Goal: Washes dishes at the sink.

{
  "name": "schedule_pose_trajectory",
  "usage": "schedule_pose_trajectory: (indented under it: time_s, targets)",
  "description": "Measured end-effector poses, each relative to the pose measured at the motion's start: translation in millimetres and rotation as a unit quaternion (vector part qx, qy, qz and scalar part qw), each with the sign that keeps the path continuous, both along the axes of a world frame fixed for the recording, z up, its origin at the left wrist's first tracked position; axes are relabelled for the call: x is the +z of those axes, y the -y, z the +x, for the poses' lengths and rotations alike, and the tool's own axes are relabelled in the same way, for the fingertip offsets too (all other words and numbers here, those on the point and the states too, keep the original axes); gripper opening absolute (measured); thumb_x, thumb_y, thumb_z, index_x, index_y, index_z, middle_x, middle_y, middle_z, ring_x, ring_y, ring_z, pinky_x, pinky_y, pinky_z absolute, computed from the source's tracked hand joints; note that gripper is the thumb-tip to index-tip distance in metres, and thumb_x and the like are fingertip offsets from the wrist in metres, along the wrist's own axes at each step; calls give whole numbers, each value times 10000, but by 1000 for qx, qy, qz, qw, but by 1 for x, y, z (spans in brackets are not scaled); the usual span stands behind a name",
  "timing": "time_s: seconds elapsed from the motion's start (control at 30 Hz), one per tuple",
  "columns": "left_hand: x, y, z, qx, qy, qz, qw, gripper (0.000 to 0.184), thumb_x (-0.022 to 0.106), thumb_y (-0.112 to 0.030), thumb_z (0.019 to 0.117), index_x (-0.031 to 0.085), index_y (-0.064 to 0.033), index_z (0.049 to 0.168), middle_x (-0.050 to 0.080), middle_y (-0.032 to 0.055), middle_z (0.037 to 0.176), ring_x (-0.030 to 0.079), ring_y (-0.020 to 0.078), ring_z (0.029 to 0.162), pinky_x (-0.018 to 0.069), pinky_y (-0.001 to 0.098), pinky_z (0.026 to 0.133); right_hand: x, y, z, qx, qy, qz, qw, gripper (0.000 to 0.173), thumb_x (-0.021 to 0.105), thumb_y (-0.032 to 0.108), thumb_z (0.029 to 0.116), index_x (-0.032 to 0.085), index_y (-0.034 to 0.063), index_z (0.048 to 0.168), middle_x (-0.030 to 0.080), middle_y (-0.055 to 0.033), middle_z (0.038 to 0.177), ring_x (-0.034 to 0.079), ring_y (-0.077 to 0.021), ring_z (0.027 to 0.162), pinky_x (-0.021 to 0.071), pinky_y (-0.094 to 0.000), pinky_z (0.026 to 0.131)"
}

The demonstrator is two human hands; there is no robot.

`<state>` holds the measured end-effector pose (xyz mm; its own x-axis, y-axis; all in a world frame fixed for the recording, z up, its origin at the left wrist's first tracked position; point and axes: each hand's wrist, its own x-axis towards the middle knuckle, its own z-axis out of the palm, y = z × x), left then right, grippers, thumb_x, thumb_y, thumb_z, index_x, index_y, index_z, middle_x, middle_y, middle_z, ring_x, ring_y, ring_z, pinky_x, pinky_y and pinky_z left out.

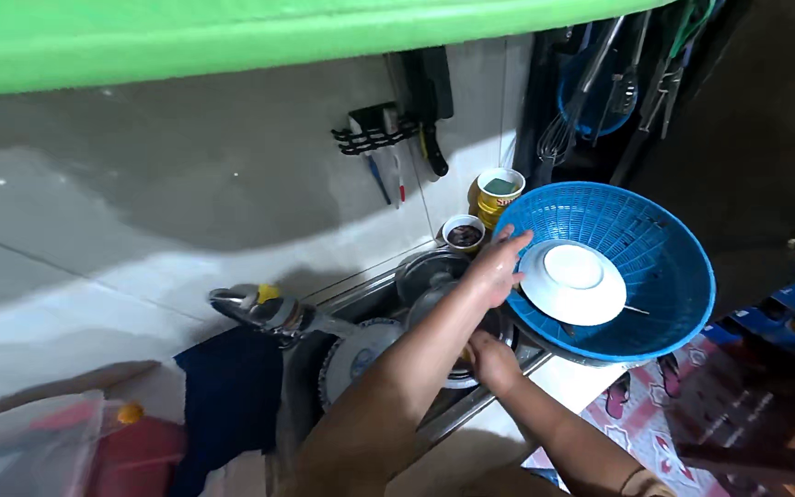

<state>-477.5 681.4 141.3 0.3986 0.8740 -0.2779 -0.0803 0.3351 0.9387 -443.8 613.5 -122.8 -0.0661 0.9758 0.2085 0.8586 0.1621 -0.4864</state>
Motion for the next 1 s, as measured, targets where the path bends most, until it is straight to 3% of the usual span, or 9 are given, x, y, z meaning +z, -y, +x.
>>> schedule_pose_trajectory:
  time_s: [0.13, 0.27, 0.37, 0.47, 0.67, 0.77, 0.87, 0.93, 1.0]
  targets:
    - [-9, 7, -102, 29, -48, 51, 997, 447, 489, -280, 1088, 461, -146, 1514, 492, 85, 1533, 562, 258, 1324, 508, 464, 1055, 12, -22, -4, -38, -85, -74, 993, 484, 375, 531, 1070, 638, 253, 1366, 691, -23, 1282, 689, -201, 1131, 577, -465, 987]
    - [-67, -5, -204, 41, -269, -4, 962, 439, 505, -334, 1080, 532, -102, 1451, 587, 143, 1417, 603, 281, 1251, 509, 467, 1018, 37, -57, -37, -2, -229, -101, 968, 435, 443, 462, 1075, 654, 174, 1324, 729, -39, 1165, 703, -156, 1060, 581, -419, 966]
    - [-115, 0, -266, -28, -532, 15, 846, 539, 565, -427, 1030, 597, 4, 1351, 625, 247, 1317, 602, 378, 1234, 461, 574, 1051, 64, -80, -82, 51, -280, -151, 947, 415, 448, 419, 1080, 662, 136, 1295, 737, -64, 1106, 714, -173, 1010, 595, -429, 926]
    - [-144, 21, -290, -45, -665, -39, 745, 622, 643, -428, 968, 592, 86, 1315, 569, 313, 1371, 539, 457, 1307, 422, 624, 1090, 80, -94, -135, 85, -272, -224, 932, 436, 439, 394, 1090, 641, 78, 1311, 716, -146, 1150, 707, -256, 1040, 575, -480, 939]
    - [-185, 24, -306, 64, -673, -3, 737, 733, 769, -388, 885, 523, 99, 1374, 527, 331, 1399, 549, 468, 1286, 475, 588, 1058, 103, -89, -190, 89, -286, -334, 894, 413, 532, 279, 1065, 579, 18, 1382, 650, -234, 1296, 653, -363, 1170, 516, -553, 1016]
    - [-191, 13, -303, 70, -694, -7, 717, 874, 816, -339, 856, 381, 90, 1480, 441, 371, 1448, 518, 513, 1293, 493, 582, 1032, 106, -80, -192, 97, -308, -338, 884, 412, 598, 200, 1033, 566, -13, 1384, 632, -250, 1321, 630, -361, 1207, 493, -529, 1051]
    - [-187, 11, -294, 83, -714, -36, 694, 674, 738, -171, 918, 420, 73, 1460, 356, 342, 1524, 536, 503, 1276, 542, 551, 975, 113, -74, -188, 85, -314, -375, 868, 436, 587, 159, 1030, 529, 19, 1438, 598, -240, 1384, 601, -365, 1257, 479, -539, 1067]
    - [-181, 10, -292, 76, -721, -48, 687, 582, 654, -134, 972, 411, 78, 1456, 397, 336, 1498, 567, 481, 1255, 545, 546, 967, 111, -74, -187, 63, -360, -405, 838, 481, 574, 312, 1054, 533, 31, 1441, 606, -235, 1371, 611, -356, 1231, 488, -540, 1040]
    - [-172, 7, -295, 41, -720, -62, 690, 675, 698, -162, 948, 369, 99, 1476, 407, 342, 1493, 551, 467, 1285, 520, 548, 1003, 115, -71, -185, 46, -411, -435, 800, 605, 671, 421, 987, 515, 61, 1447, 627, -221, 1287, 652, -324, 1062, 546, -508, 891]
